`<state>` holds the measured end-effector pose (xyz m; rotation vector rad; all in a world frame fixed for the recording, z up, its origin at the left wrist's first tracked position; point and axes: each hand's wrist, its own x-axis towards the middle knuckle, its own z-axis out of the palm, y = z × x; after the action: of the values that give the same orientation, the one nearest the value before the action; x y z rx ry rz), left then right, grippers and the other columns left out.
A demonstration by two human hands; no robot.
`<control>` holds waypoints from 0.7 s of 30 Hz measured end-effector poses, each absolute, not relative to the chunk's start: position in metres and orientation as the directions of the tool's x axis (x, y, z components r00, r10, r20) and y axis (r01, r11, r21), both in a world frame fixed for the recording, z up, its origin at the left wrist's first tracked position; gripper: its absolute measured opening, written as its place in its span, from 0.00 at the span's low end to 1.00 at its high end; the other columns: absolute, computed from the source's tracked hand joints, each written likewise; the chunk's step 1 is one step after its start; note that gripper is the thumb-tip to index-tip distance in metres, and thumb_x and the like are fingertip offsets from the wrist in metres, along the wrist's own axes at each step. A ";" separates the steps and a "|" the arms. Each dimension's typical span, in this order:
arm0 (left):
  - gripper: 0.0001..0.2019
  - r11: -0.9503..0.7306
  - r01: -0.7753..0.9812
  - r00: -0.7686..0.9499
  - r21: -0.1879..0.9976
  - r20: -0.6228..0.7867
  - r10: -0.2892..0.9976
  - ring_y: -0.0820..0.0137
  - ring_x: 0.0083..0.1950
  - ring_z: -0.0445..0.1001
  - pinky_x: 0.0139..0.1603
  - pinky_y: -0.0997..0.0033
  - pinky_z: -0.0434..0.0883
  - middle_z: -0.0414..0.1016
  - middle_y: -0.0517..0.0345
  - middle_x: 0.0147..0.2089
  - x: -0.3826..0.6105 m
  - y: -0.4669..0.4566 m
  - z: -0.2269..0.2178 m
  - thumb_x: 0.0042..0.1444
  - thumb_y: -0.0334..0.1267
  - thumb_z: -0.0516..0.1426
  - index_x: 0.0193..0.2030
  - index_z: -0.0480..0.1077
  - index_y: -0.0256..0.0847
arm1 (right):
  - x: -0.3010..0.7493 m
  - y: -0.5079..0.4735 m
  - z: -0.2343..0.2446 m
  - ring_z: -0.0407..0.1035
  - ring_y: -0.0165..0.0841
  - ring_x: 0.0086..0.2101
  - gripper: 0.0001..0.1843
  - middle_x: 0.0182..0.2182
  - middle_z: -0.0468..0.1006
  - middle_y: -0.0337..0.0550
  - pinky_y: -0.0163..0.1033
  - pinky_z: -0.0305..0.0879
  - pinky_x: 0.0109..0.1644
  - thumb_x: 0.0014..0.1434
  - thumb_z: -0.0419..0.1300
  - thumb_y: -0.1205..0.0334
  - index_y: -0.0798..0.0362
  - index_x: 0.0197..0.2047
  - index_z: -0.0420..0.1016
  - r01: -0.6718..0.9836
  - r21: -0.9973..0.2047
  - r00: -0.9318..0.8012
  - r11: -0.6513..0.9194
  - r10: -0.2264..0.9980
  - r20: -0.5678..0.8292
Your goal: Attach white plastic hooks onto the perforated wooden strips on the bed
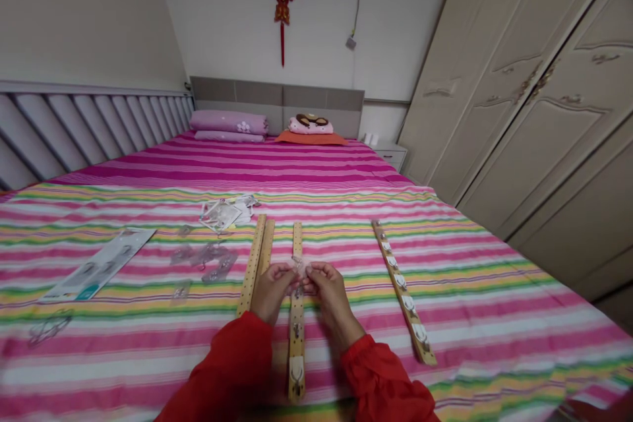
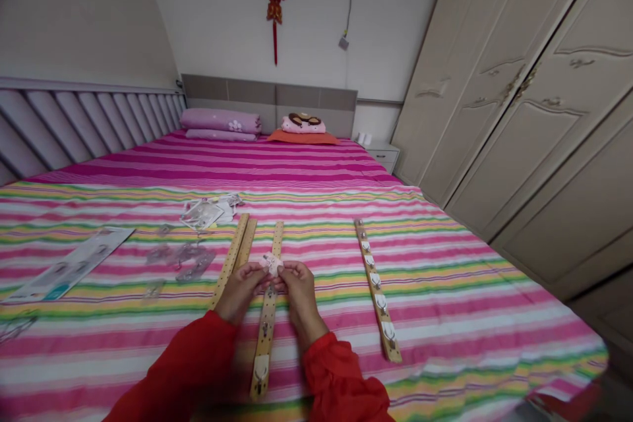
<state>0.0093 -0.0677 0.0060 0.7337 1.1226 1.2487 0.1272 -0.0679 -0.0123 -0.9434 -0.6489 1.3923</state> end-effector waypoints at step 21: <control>0.17 0.082 -0.038 0.071 0.996 -0.079 0.994 0.75 0.25 0.70 0.28 0.75 0.68 0.74 0.60 0.24 -0.010 -0.041 0.021 0.33 0.45 0.66 0.28 0.73 0.35 | 0.144 -0.040 0.002 0.66 0.27 0.19 0.15 0.17 0.75 0.36 0.31 0.61 0.22 0.39 0.69 0.54 0.55 0.28 0.75 -0.381 -0.924 0.035 -0.029 0.998 -0.046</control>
<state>-0.0102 -0.0414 0.0207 1.1519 1.1658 1.1188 0.1439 -0.0400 0.0017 -0.9641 -0.8688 1.3651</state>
